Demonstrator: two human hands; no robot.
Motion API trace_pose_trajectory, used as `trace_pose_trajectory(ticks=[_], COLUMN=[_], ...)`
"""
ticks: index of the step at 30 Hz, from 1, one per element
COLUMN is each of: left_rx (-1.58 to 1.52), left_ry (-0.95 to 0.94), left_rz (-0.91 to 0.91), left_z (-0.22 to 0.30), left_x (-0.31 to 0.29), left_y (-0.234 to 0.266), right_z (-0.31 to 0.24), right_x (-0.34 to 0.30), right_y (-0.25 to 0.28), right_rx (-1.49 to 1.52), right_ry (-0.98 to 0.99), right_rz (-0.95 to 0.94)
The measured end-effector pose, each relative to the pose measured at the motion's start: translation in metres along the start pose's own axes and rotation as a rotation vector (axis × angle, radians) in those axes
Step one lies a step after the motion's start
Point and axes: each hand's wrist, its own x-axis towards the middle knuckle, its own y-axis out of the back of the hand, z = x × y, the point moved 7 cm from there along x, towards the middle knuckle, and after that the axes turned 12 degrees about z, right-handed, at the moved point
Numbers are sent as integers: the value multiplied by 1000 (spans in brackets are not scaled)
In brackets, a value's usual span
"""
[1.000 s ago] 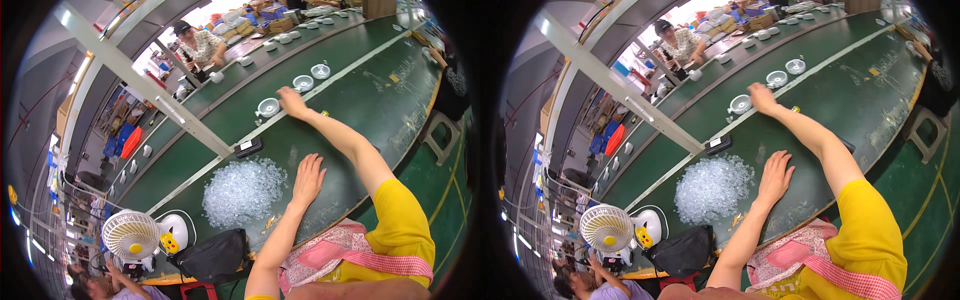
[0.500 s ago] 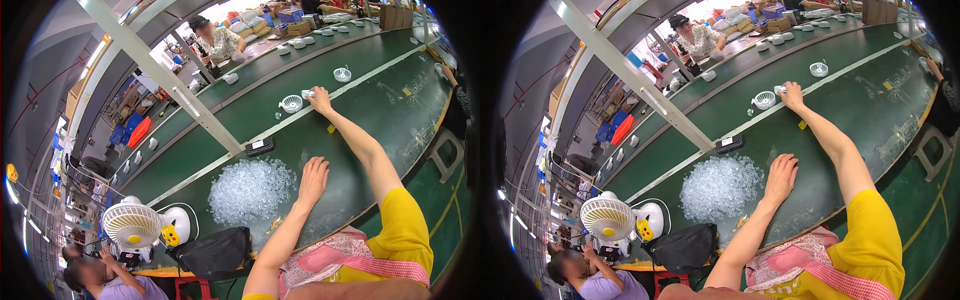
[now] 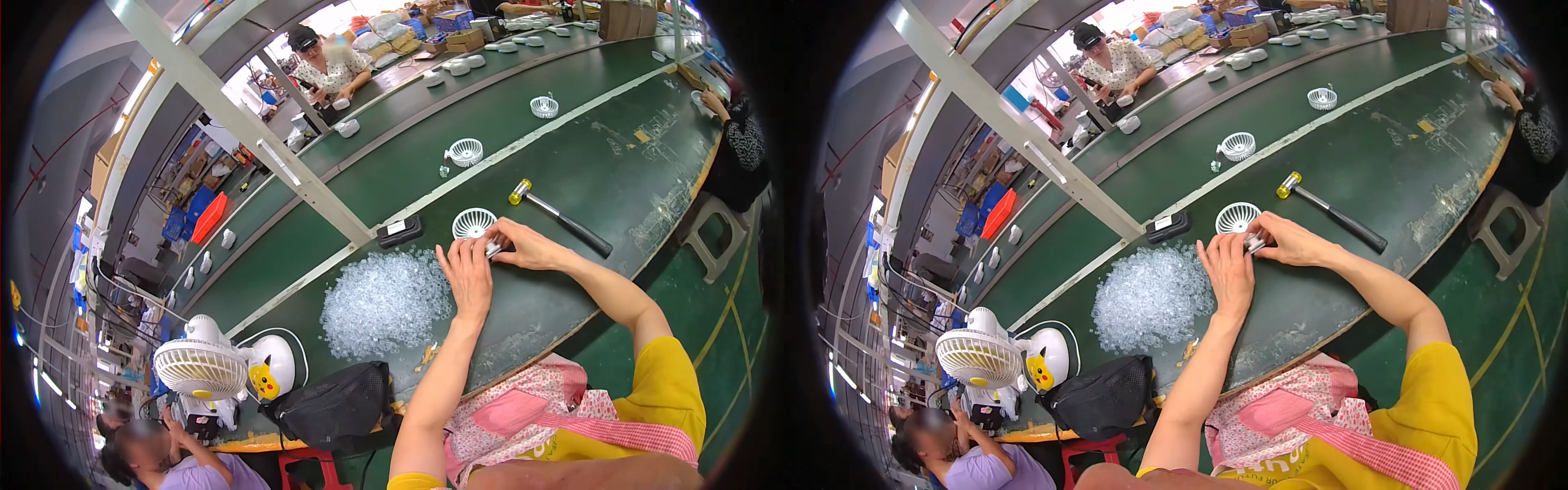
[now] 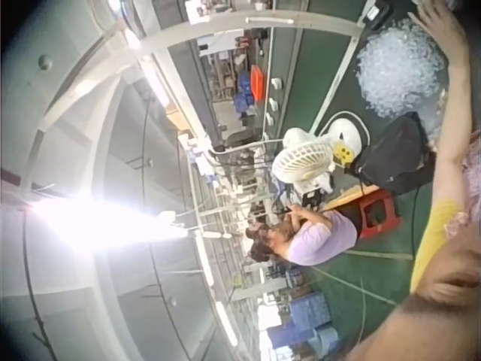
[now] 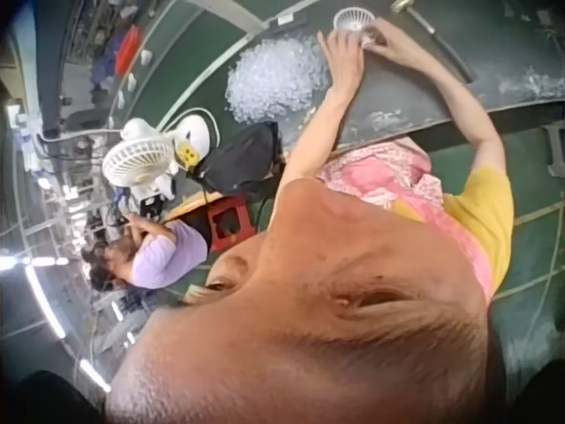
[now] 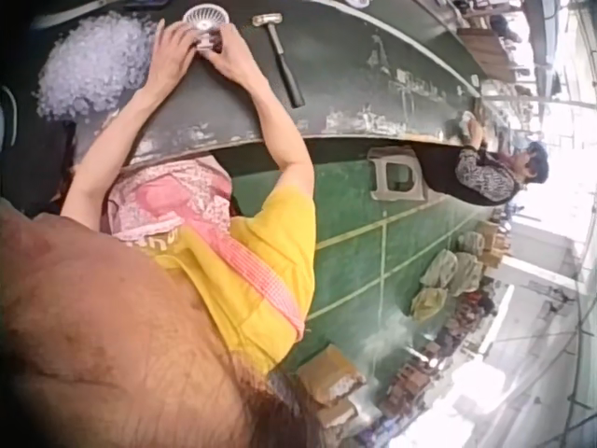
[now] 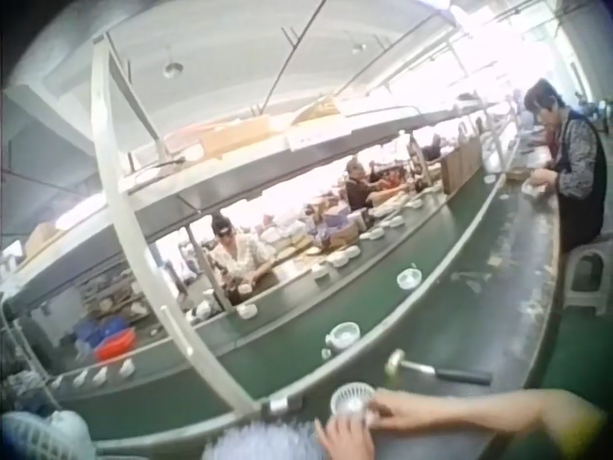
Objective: The person assembles mini fan covers along an assembly line by fitting small plastic pieces onto fan grilles by hand, tapping them with a mallet, and placing the assembled grilles onto the conveyor belt.
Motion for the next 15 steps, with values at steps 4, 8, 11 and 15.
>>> trace_pose_trajectory(ticks=[4,8,11,15], left_rx=[-58,-184,-208,-191], left_ry=[-17,-14,3,12], left_rz=[9,5,31,89], left_z=[-3,-2,0,0], left_x=[2,2,4,5], left_y=[0,0,4,11], right_z=[-4,-11,-20,-15], right_x=[-5,-5,-5,-5], right_y=[-1,1,8,8], right_rx=[70,78,117,76], right_ry=[39,116,114,65], right_rz=[-50,-27,27,18])
